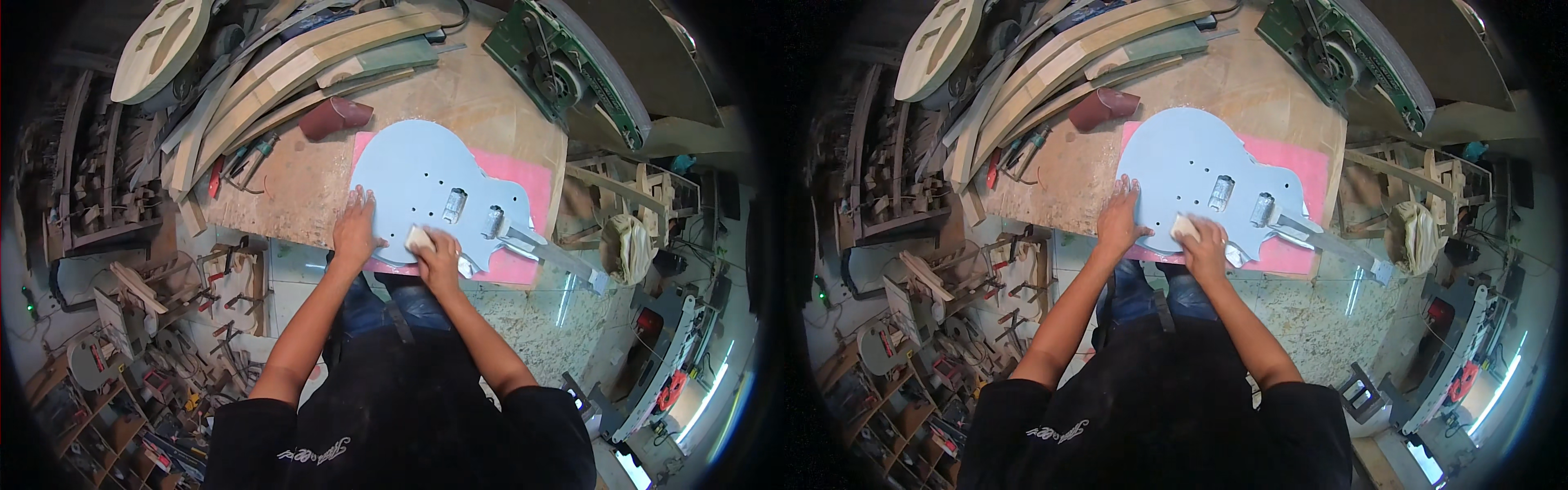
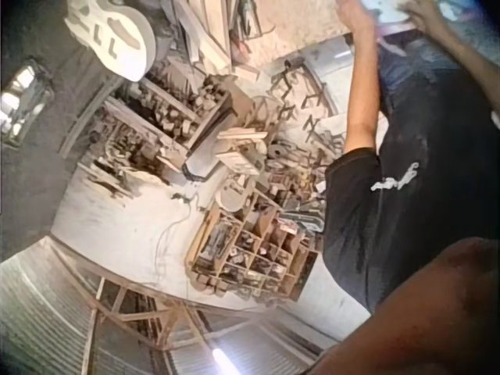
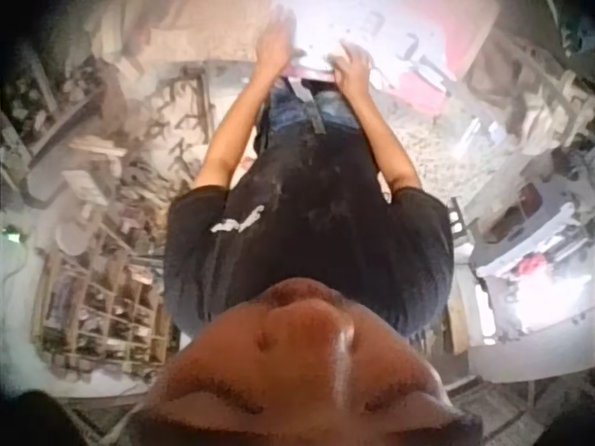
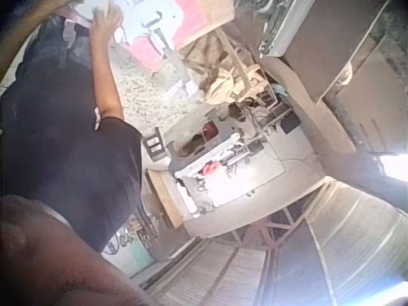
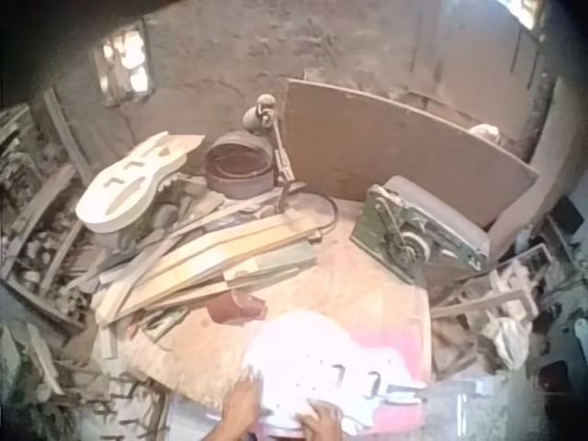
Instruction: The person sands the light-blue body of an electric guitar using a small sanding block, working across the flat surfaces and the recessed cavities.
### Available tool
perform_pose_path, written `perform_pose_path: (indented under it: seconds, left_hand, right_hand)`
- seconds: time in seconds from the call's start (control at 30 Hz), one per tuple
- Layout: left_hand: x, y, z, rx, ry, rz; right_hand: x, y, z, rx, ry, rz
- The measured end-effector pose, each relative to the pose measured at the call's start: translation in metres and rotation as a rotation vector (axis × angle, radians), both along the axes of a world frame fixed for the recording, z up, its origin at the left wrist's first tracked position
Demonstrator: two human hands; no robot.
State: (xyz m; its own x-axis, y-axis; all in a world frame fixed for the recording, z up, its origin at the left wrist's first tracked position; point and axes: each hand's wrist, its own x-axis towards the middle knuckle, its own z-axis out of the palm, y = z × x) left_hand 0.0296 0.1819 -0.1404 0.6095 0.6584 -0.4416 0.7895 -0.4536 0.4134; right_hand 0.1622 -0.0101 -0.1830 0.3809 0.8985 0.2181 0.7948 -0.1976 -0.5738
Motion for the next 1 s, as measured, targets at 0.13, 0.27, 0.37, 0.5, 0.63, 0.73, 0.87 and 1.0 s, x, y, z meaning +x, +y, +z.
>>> perform_pose_path:
  seconds: [0.13,0.27,0.37,0.5,0.63,0.73,0.87,1.0]
  left_hand:
    - [-0.004,-0.002,-0.006,0.050,-0.012,-0.011]
    - [-0.002,-0.001,0.003,0.025,0.035,-0.014]
    - [-0.001,-0.001,0.004,0.020,0.041,-0.027]
    - [-0.004,-0.003,-0.003,0.029,-0.001,-0.012]
    - [-0.007,-0.002,-0.002,0.027,0.027,-0.020]
    - [-0.003,-0.006,-0.002,0.010,0.046,-0.033]
    - [-0.003,-0.004,-0.007,0.047,0.060,-0.045]
    - [0.001,-0.002,-0.003,0.072,0.052,-0.082]
  right_hand:
    - [-0.001,0.026,0.010,0.002,0.024,-0.067]
    - [-0.009,-0.027,0.003,-0.029,0.049,-0.039]
    - [0.000,-0.001,-0.002,0.016,0.007,-0.018]
    - [-0.002,0.019,-0.005,0.018,0.035,-0.067]
    - [0.037,-0.028,-0.002,0.018,-0.006,-0.258]
    - [0.033,-0.024,0.007,0.034,0.029,-0.454]
    - [-0.027,0.004,0.031,0.109,-0.037,-0.225]
    - [0.037,-0.015,0.001,0.080,0.108,-0.283]
